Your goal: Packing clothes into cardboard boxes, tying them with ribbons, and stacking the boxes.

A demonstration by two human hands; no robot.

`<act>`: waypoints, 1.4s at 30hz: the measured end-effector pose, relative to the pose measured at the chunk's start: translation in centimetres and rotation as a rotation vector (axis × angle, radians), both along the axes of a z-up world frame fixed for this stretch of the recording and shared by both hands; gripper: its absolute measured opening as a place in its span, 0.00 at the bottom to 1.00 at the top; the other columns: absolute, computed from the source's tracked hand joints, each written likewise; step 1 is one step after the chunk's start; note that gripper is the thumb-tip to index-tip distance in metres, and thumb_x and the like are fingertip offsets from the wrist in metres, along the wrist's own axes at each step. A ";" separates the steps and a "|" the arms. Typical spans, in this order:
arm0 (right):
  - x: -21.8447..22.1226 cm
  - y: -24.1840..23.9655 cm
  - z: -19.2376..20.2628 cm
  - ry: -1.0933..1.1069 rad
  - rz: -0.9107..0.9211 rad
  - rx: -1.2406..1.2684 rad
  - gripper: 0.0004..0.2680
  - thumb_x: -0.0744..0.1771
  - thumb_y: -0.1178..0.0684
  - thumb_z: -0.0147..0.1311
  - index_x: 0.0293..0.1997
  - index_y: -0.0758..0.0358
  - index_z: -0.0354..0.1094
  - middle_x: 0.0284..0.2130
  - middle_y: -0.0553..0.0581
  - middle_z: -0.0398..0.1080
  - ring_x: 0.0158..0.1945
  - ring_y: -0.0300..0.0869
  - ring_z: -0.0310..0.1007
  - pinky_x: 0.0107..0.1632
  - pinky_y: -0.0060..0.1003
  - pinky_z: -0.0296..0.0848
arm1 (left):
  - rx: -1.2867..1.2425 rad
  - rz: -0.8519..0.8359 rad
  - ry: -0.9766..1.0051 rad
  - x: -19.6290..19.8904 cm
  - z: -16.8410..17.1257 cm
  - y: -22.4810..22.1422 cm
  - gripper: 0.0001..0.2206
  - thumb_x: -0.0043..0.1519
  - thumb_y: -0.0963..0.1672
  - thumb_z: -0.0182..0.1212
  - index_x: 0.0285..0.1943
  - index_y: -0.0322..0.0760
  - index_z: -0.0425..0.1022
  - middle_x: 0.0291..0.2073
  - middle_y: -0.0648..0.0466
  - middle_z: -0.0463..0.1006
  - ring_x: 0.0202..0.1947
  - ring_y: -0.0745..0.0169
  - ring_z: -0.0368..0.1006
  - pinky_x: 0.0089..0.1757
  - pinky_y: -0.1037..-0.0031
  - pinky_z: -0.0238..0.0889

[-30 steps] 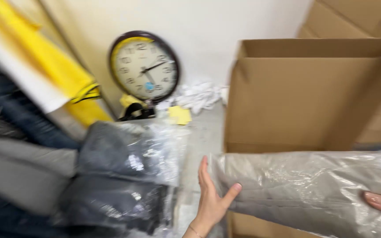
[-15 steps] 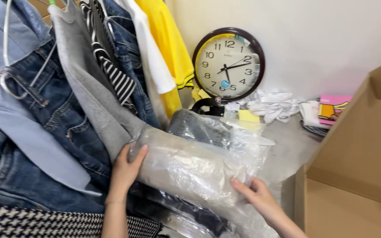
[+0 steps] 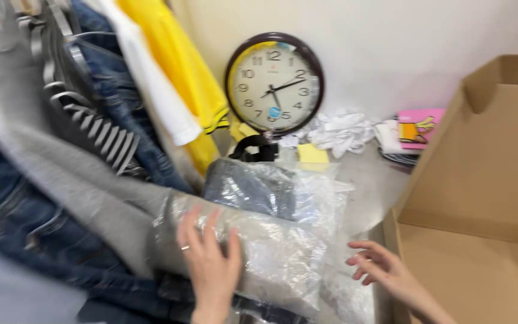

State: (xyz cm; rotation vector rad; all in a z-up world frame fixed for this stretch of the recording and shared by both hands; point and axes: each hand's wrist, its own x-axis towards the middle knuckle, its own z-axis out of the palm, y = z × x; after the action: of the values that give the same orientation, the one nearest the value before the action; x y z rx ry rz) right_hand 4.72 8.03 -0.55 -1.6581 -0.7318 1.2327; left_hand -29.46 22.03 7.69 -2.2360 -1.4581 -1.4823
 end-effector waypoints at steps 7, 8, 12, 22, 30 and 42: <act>11.5 -11.6 4.1 -0.071 -0.528 0.127 0.15 0.71 0.57 0.48 0.61 0.79 0.72 0.45 0.81 0.80 0.39 0.61 0.76 0.48 0.52 0.74 | -0.549 -0.957 -0.171 18.6 2.1 -6.8 0.15 0.65 0.45 0.61 0.60 0.43 0.75 0.68 0.46 0.63 0.70 0.48 0.64 0.65 0.59 0.56; 13.2 -13.4 4.1 -0.075 -0.559 0.124 0.15 0.71 0.57 0.48 0.61 0.79 0.72 0.45 0.81 0.80 0.39 0.61 0.76 0.48 0.52 0.74 | -0.555 -0.987 -0.165 21.2 1.3 -6.9 0.15 0.65 0.45 0.61 0.60 0.43 0.75 0.68 0.46 0.63 0.70 0.48 0.64 0.65 0.59 0.56; 18.5 -19.9 5.3 -0.150 -0.753 0.139 0.12 0.74 0.57 0.48 0.60 0.78 0.70 0.45 0.79 0.76 0.41 0.58 0.73 0.49 0.50 0.72 | -0.641 -0.972 -0.157 31.0 -0.3 -7.6 0.19 0.63 0.48 0.62 0.64 0.47 0.71 0.70 0.37 0.55 0.77 0.38 0.49 0.68 0.52 0.43; 30.8 -28.1 7.2 -0.152 -0.825 0.124 0.12 0.75 0.55 0.46 0.59 0.77 0.70 0.45 0.78 0.76 0.43 0.61 0.73 0.50 0.53 0.72 | -0.511 -0.683 -0.244 42.4 -3.7 -4.3 0.30 0.65 0.47 0.57 0.75 0.28 0.59 0.77 0.38 0.57 0.77 0.45 0.50 0.71 0.61 0.42; 35.4 -27.2 10.6 -0.024 -0.789 0.200 0.20 0.76 0.45 0.36 0.67 0.74 0.63 0.52 0.78 0.71 0.51 0.65 0.70 0.54 0.59 0.69 | -0.892 -0.573 -0.454 39.2 2.7 -13.6 0.30 0.65 0.54 0.49 0.77 0.43 0.62 0.80 0.57 0.56 0.80 0.64 0.47 0.72 0.66 0.41; 32.7 -31.8 16.4 0.177 -0.673 0.028 0.26 0.72 0.39 0.24 0.76 0.61 0.59 0.71 0.67 0.66 0.66 0.63 0.63 0.64 0.60 0.57 | -1.571 -0.277 -1.558 31.6 -9.2 -21.9 0.27 0.71 0.55 0.41 0.72 0.41 0.68 0.66 0.47 0.73 0.66 0.47 0.66 0.61 0.55 0.57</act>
State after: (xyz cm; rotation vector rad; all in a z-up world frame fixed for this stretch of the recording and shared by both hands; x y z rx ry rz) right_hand 37.38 -23.80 15.83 -1.5593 -0.0566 0.8561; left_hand 2.11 0.17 -1.55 -0.8180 -3.8187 -3.0990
